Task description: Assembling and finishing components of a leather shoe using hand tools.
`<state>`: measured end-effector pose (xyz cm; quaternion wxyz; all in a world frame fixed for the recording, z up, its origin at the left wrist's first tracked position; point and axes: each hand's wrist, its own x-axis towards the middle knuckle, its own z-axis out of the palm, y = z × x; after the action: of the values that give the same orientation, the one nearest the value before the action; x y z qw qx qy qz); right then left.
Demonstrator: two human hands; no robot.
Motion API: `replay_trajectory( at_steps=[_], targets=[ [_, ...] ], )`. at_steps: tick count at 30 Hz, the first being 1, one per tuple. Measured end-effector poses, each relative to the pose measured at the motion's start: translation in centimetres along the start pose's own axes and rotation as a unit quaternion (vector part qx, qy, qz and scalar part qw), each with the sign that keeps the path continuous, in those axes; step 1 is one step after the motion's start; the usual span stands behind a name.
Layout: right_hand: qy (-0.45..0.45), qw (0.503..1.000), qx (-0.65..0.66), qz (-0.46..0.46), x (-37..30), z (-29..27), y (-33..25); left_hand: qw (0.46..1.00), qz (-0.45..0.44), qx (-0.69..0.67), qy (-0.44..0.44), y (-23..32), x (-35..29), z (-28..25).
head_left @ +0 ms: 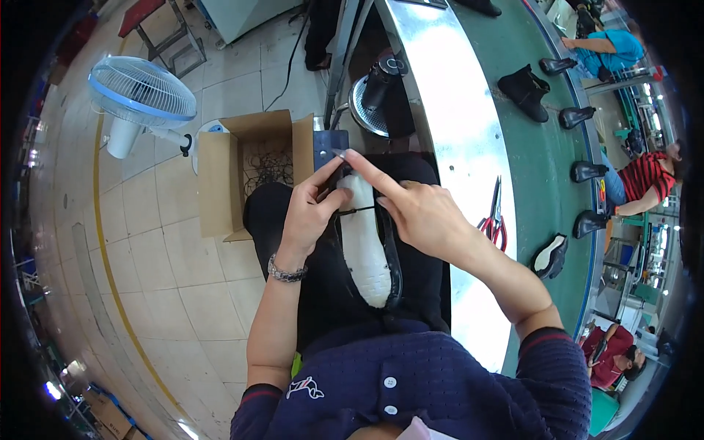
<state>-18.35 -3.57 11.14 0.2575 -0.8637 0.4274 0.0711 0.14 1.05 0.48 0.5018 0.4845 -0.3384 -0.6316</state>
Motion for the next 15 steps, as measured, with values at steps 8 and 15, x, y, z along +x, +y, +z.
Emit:
replay_trajectory(
  at_steps=[8, 15],
  targets=[
    [0.23, 0.926, 0.121, 0.272, -3.6, 4.2, 8.8, 0.999, 0.004, -0.041, -0.003, 0.9, 0.3, 1.0],
    [0.356, 0.893, 0.082, 0.263, -9.1, 11.5, 15.2, 0.986, 0.154, 0.057, -0.022, 1.1, -2.0, 1.2]
  ],
)
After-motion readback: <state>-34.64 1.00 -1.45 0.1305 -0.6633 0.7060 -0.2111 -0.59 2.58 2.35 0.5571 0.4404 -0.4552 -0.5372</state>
